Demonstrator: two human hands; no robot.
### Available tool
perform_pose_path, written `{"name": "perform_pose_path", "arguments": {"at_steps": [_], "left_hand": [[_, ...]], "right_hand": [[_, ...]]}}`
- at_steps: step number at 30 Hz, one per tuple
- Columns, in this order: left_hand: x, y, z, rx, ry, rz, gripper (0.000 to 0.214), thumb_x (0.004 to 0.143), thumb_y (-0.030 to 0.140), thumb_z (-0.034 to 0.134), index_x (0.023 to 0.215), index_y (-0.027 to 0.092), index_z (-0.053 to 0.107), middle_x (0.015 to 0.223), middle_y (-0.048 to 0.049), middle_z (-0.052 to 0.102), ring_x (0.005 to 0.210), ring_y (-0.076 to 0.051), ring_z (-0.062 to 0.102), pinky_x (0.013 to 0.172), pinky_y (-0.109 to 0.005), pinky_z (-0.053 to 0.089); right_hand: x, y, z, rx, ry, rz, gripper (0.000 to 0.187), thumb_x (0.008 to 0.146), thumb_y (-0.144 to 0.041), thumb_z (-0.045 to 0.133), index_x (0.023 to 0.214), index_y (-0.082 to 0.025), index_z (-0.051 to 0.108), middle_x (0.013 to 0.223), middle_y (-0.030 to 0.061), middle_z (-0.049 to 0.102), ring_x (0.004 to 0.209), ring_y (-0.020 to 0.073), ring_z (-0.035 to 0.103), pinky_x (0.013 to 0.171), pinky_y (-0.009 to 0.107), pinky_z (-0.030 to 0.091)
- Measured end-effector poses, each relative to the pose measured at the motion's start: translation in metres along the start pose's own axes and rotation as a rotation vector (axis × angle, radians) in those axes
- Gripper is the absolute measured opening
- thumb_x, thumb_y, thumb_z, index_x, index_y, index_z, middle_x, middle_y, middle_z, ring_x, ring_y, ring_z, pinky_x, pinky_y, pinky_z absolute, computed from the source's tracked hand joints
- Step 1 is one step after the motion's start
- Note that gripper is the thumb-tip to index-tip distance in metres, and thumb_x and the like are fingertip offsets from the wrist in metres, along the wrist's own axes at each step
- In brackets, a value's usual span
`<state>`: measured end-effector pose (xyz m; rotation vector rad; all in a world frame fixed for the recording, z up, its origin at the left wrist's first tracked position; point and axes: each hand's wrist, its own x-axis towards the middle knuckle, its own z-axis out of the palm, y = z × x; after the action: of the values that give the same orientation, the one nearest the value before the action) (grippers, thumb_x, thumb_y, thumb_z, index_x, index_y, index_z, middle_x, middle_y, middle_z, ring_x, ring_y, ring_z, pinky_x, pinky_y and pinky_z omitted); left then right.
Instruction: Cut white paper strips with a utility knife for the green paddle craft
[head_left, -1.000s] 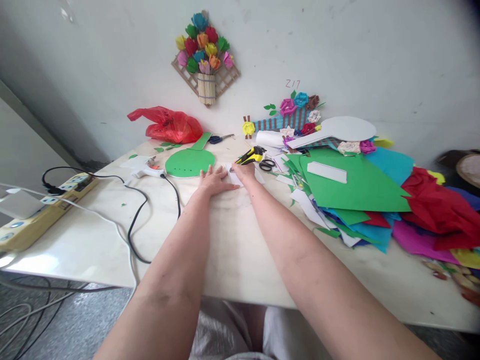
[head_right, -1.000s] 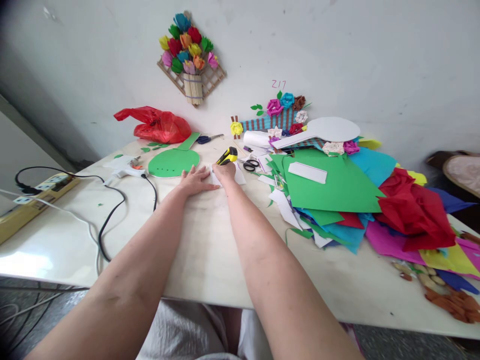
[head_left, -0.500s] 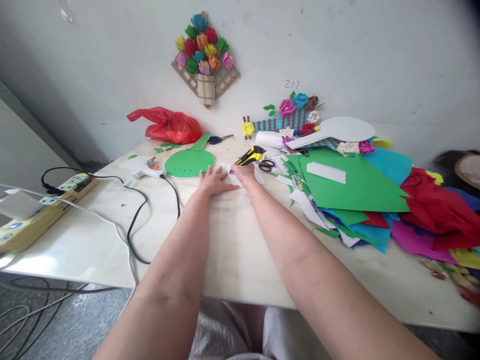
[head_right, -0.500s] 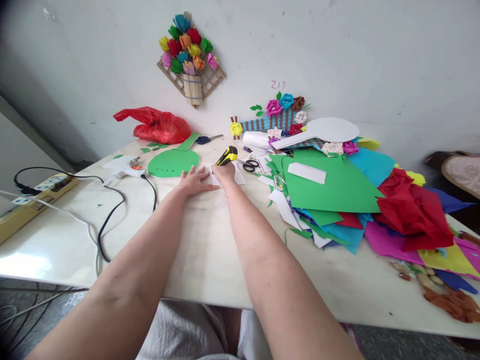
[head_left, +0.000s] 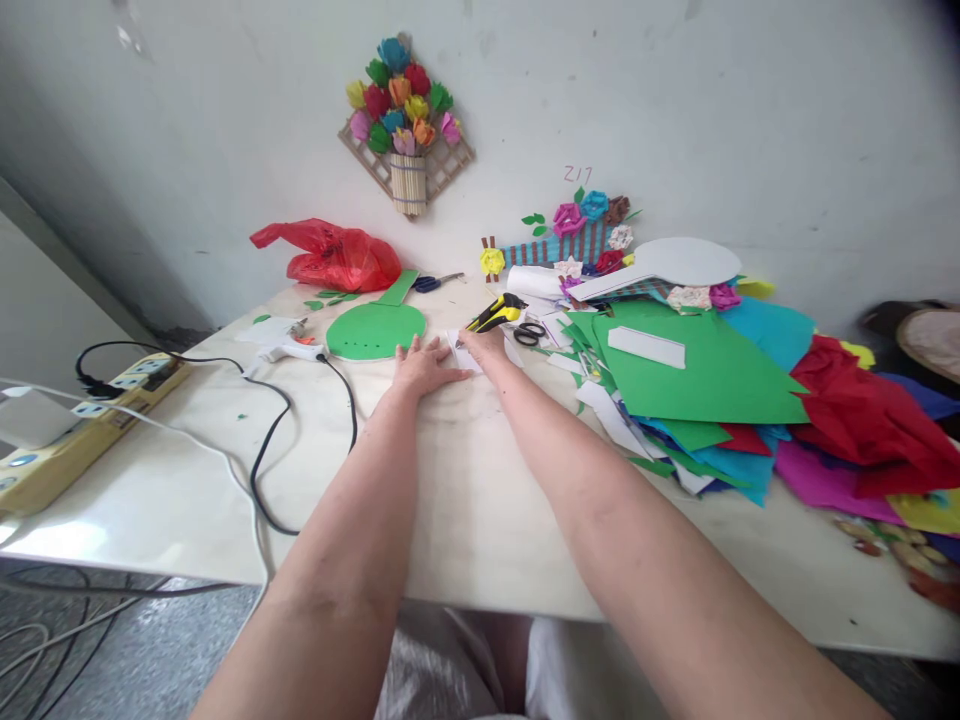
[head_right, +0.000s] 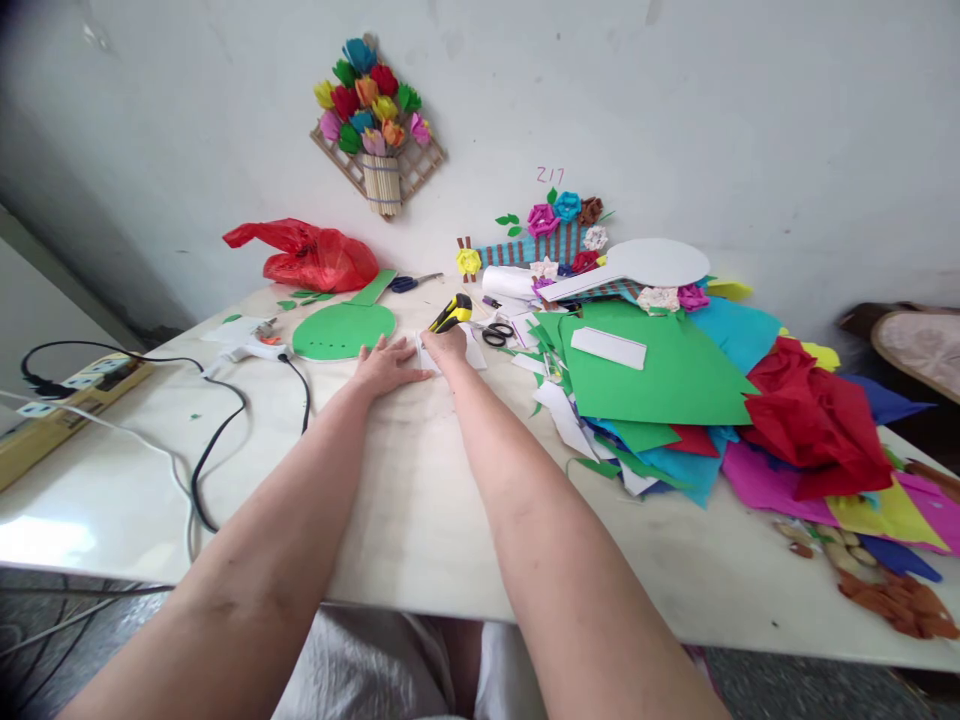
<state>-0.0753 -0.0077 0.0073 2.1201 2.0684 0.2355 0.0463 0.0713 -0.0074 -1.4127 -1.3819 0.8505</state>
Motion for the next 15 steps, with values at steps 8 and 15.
{"name": "perform_pose_path", "arguments": {"at_steps": [8, 15], "left_hand": [[0.0008, 0.0029, 0.0023, 0.04, 0.05, -0.034, 0.08, 0.08, 0.084, 0.039, 0.143, 0.037, 0.054, 0.163, 0.001, 0.03, 0.152, -0.036, 0.012, 0.121, -0.058, 0.007], [-0.0011, 0.0006, -0.0028, 0.018, -0.033, -0.005, 0.077, 0.084, 0.076, 0.041, 0.149, 0.036, 0.045, 0.165, 0.0038, 0.022, 0.153, -0.035, 0.005, 0.12, -0.059, 0.002]], "right_hand": [[0.0033, 0.0025, 0.0038, -0.028, 0.0, 0.016, 0.017, 0.072, -0.024, 0.061, 0.085, -0.02, 0.071, 0.088, 0.0052, 0.075, 0.089, 0.0193, 0.071, 0.08, 0.029, 0.056], [-0.0006, 0.0047, 0.0034, -0.026, -0.001, 0.014, 0.015, 0.072, -0.026, 0.061, 0.083, -0.021, 0.071, 0.088, 0.0043, 0.075, 0.094, 0.0195, 0.07, 0.083, 0.032, 0.056]]}}
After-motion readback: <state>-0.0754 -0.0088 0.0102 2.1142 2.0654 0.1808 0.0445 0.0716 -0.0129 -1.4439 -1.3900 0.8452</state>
